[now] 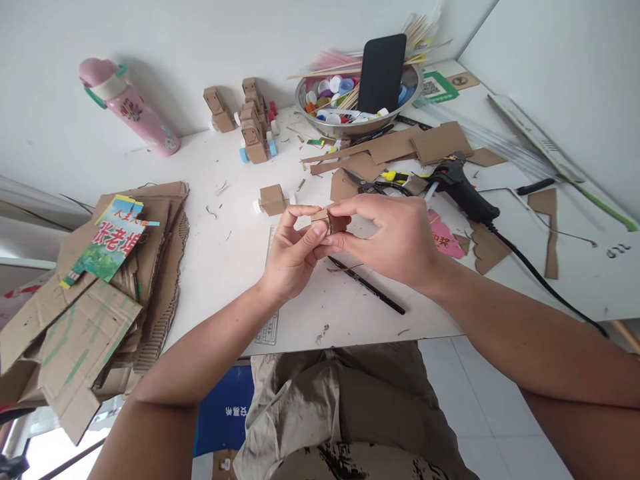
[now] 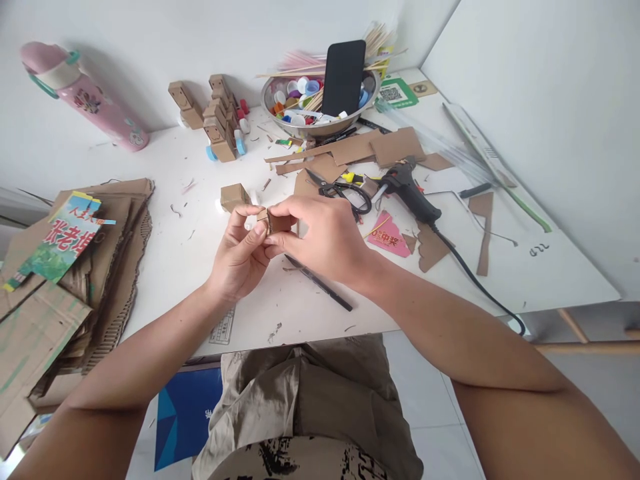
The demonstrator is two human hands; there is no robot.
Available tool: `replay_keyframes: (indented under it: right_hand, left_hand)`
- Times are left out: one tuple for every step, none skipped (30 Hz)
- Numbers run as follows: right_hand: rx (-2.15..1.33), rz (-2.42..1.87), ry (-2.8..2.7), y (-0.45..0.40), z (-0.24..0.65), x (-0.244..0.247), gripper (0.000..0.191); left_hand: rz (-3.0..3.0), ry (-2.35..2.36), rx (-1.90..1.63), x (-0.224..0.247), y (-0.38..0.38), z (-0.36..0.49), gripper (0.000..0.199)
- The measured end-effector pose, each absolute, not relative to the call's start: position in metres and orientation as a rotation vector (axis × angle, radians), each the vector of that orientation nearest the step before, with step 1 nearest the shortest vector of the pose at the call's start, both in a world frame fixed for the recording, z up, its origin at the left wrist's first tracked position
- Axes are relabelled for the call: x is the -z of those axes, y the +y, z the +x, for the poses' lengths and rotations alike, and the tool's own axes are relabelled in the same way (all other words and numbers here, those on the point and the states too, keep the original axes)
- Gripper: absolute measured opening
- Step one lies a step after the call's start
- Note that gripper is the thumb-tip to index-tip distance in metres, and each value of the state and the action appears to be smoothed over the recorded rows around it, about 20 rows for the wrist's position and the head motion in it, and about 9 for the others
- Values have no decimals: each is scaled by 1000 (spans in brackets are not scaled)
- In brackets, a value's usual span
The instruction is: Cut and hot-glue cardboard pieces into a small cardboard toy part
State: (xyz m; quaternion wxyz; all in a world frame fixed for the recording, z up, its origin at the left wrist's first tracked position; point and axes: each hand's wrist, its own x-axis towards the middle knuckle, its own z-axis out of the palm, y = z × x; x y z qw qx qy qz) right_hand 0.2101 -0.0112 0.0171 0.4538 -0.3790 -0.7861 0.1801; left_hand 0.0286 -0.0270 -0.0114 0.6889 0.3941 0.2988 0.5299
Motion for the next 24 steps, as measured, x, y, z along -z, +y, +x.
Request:
replay_keyframes:
  right_hand:
    - [-456,-942,-1944,-11,211,-18,13]
    - [-469,-953,-1948,-11,211,-19,13]
    - [-481,-965,-1949,-11,212,-20,12]
    - [-492,-975,-1949,-12,213,-21,12]
    - [-503,-982,-1950,-12,213,-22,12]
    - [-515,-984,-1950,-12,213,-23,12]
    - [-527,-985,-1949,-12,214,-23,12]
    - [-542,-984,-1949,-12,214,-24,12]
    - [-556,-983,-1947,-12,214,-24,13]
    - [-567,-984,-1944,-12,214,-25,14]
    - [-574,-983,-1940,-12,214,-25,15]
    - [-577,-983,-1936,-13,214,-25,15]
    - [-579,-982,-1934,-13,214,-25,15]
    - [-580,-982,-1932,-13,214,-25,15]
    - [-581,-983,-1930,-14,214,-25,15]
    - [-582,-983,-1926,-14,214,-25,15]
    - [-582,-983,-1920,-14,214,-25,15]
    - [-581,-981,-1914,-14,214,-25,16]
    - [-580,-976,-1910,-14,214,-25,16]
    - [-579,-969,-1911,-14,214,-25,16]
    - [-578,-960,-1915,-14,214,-25,16]
    - [-577,-951,-1923,-14,214,-25,16]
    - [-576,-941,-1932,-13,214,-25,15]
    - [-574,-930,-1939,-13,214,-24,14]
  left_hand:
    - [888,662,-1176,11,-27,28,53]
    - [895,657,-1169,10,-27,28,52]
    - [901,653,-1164,9,-26,28,52]
    - [906,651,-1161,8,-26,28,52]
    - [912,651,-1157,7,-26,28,52]
    - [919,653,-1154,6,-26,28,53]
    - [928,655,-1151,6,-26,28,54]
    - [939,658,-1147,5,-26,28,55]
    - [950,662,-1143,5,-26,28,55]
    - [963,665,-1138,4,-26,27,56]
    - [974,666,-1130,4,-26,27,56]
    - [983,665,-1122,5,-26,27,56]
    - [989,662,-1117,5,-25,27,55]
    - [992,658,-1118,5,-25,27,55]
    - [993,655,-1122,6,-25,26,54]
    - [993,653,-1127,6,-25,26,54]
    - [997,655,-1128,7,-25,26,55]
    - [1004,660,-1126,6,-25,26,55]
    - [1016,667,-1120,6,-25,27,56]
    - [1030,674,-1114,5,-26,27,56]
    - [1044,680,-1113,4,-26,27,57]
    - [1053,684,-1118,3,-26,27,58]
    - [1054,685,-1127,2,-26,28,60]
    - [1048,683,-1137,1,-26,28,61]
